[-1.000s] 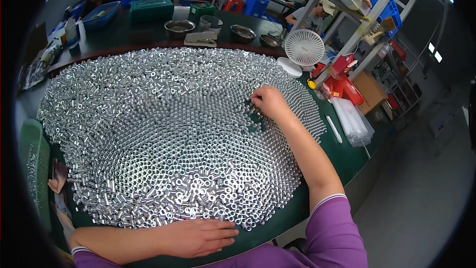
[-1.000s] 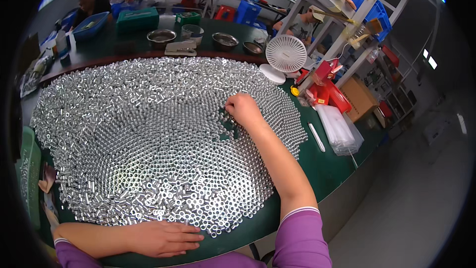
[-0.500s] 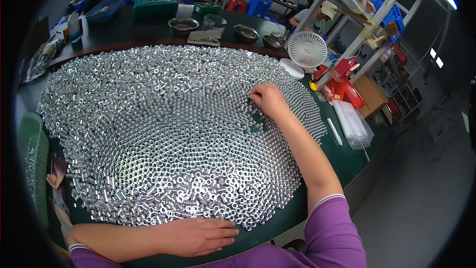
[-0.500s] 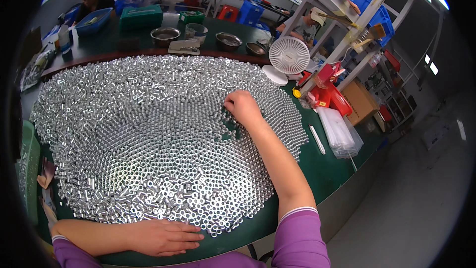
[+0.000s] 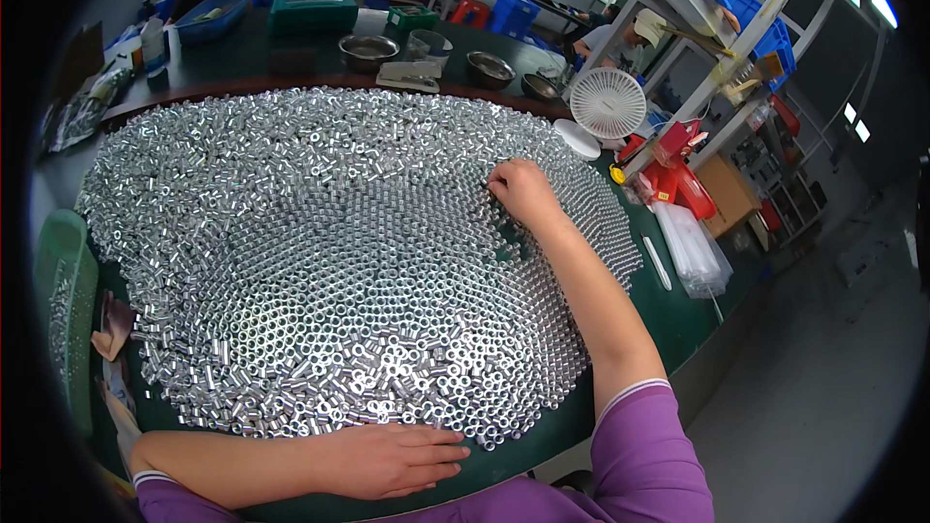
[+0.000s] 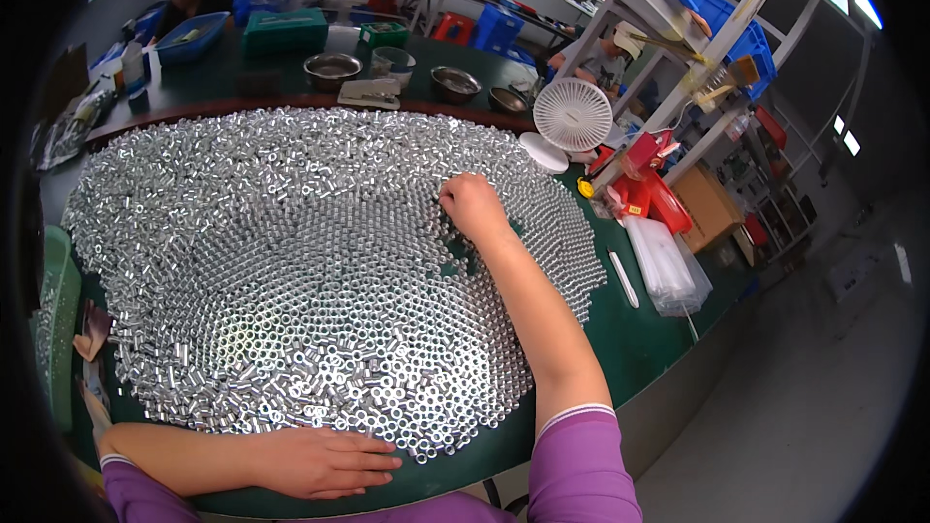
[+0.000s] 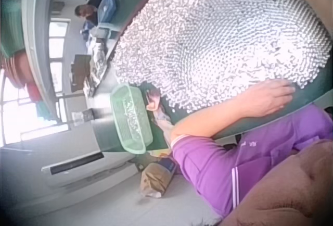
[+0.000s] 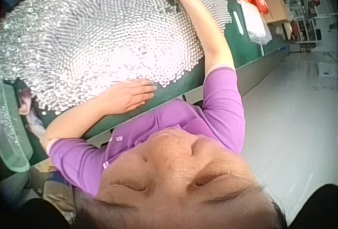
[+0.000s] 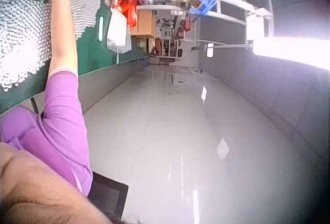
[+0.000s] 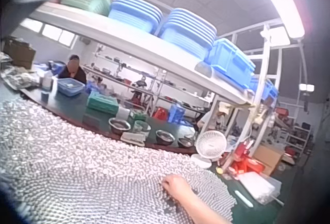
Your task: The person sorts small metal rings by hand on a green workbench, inspecting them one by one.
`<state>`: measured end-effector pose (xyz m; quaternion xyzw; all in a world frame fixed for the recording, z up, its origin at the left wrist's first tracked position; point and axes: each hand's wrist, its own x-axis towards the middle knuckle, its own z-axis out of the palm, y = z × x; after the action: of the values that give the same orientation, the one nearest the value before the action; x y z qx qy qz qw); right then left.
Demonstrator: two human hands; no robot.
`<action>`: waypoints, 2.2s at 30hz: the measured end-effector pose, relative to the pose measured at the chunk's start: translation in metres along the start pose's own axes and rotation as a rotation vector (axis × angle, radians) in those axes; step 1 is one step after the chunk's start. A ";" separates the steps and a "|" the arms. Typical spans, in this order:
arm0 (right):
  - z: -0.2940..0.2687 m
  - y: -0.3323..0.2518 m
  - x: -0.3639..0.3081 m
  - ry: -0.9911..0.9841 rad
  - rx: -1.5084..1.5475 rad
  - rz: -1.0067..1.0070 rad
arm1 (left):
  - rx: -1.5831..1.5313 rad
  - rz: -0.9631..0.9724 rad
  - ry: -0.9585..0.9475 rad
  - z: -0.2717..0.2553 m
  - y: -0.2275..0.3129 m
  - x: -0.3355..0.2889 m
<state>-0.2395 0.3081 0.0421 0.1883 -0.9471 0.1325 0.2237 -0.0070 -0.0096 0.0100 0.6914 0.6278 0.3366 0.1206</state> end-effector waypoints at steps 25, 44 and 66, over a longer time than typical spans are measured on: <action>-0.021 -0.012 0.007 -0.261 -0.006 0.131 | -0.015 0.008 0.006 0.001 0.000 0.000; -0.002 0.004 0.009 -0.114 -0.071 -0.073 | -0.015 0.017 0.013 0.000 0.000 0.000; 0.002 -0.029 0.013 -0.130 -0.114 -0.296 | -0.002 0.019 0.001 0.002 0.001 0.000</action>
<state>-0.2384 0.2780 0.0514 0.3207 -0.9275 0.0318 0.1895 -0.0051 -0.0095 0.0090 0.6970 0.6210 0.3387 0.1176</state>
